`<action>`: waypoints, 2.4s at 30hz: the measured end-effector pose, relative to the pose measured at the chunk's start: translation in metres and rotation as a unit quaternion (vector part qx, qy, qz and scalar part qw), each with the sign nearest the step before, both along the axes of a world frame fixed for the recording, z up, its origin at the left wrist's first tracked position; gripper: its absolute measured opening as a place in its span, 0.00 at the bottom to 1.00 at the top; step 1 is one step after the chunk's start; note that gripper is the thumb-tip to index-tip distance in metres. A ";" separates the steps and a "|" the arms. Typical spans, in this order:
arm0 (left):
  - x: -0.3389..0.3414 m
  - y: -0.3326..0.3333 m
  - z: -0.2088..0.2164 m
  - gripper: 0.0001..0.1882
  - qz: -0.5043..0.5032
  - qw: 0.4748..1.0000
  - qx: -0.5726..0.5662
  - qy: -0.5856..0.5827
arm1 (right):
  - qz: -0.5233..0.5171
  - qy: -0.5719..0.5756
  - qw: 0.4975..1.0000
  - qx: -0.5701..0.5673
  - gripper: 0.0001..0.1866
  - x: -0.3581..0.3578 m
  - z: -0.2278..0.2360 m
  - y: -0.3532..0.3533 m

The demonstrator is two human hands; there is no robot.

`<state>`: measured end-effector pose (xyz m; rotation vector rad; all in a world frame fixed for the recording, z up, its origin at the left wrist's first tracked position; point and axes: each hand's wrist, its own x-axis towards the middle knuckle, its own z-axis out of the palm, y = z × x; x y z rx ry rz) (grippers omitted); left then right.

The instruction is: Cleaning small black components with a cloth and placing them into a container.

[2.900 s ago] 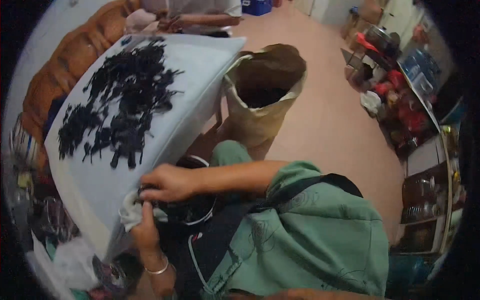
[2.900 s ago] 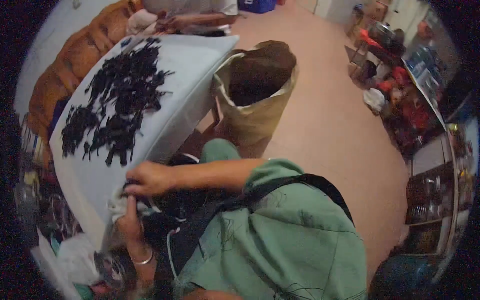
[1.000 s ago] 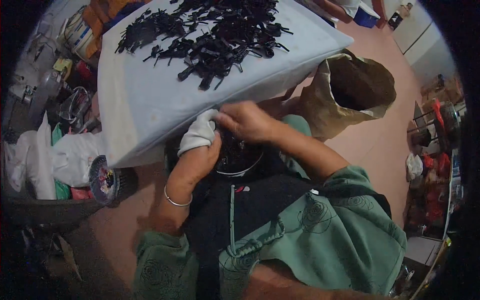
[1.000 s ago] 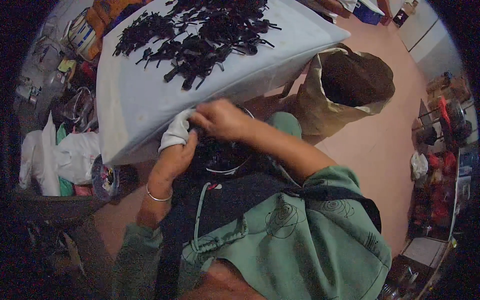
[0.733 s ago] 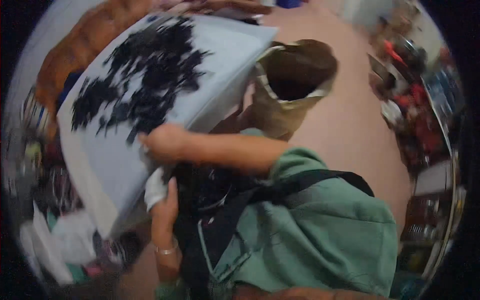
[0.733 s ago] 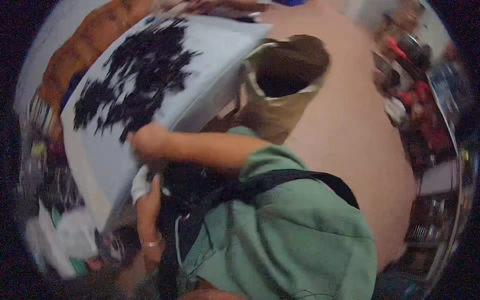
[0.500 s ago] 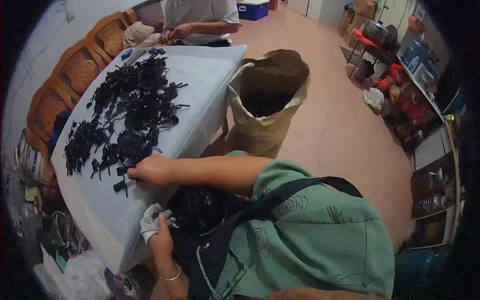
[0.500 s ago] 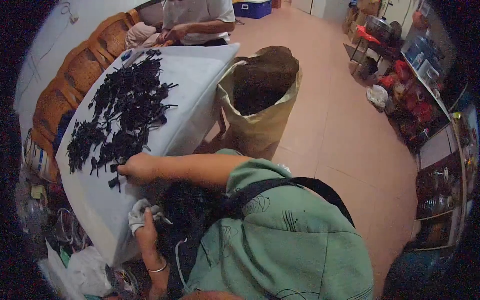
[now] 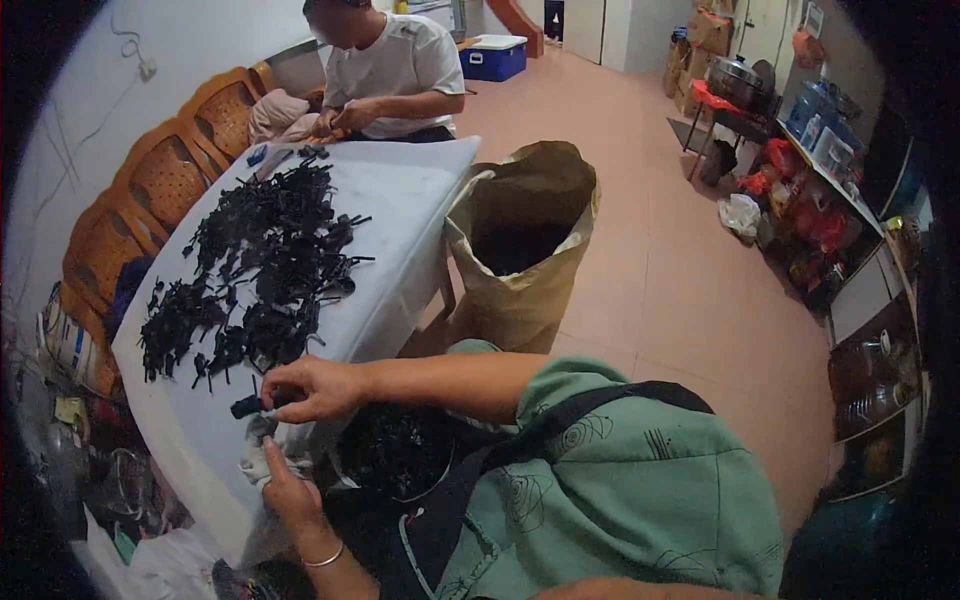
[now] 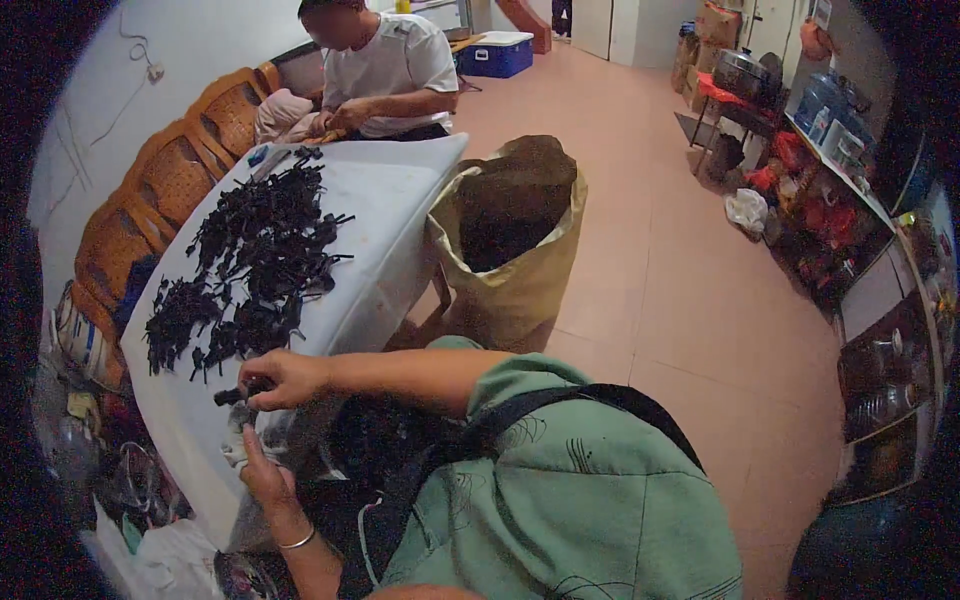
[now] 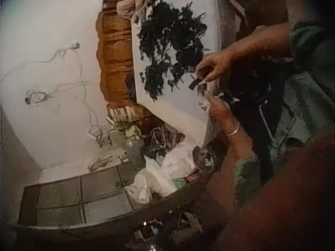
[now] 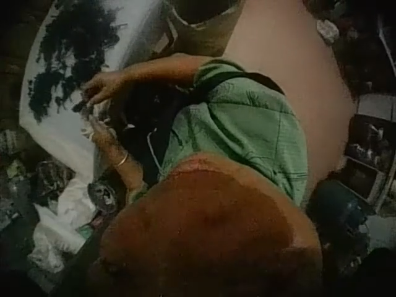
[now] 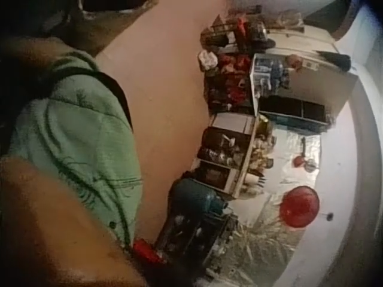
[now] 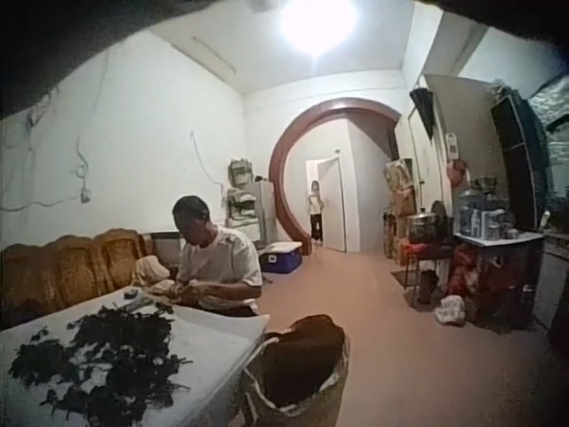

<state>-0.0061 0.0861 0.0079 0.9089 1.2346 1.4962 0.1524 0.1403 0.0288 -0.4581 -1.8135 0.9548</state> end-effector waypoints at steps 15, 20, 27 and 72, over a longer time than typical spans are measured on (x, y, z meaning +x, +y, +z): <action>-0.012 -0.013 0.016 0.21 -0.583 0.670 -0.024 -0.459 | 0.037 -0.011 0.988 -0.151 0.11 0.004 0.005 -0.029; -0.016 -0.024 -0.004 0.20 -0.469 0.803 -0.055 -0.363 | 0.065 -0.081 0.992 -0.066 0.10 -0.002 0.004 -0.038; -0.007 -0.030 0.001 0.13 -0.359 0.885 -0.102 -0.277 | -0.043 -0.129 0.991 -0.011 0.11 0.010 0.008 -0.057; -0.021 -0.041 -0.051 0.13 -0.146 0.834 0.104 0.522 | -0.058 -0.195 0.969 0.144 0.18 -0.014 0.013 -0.081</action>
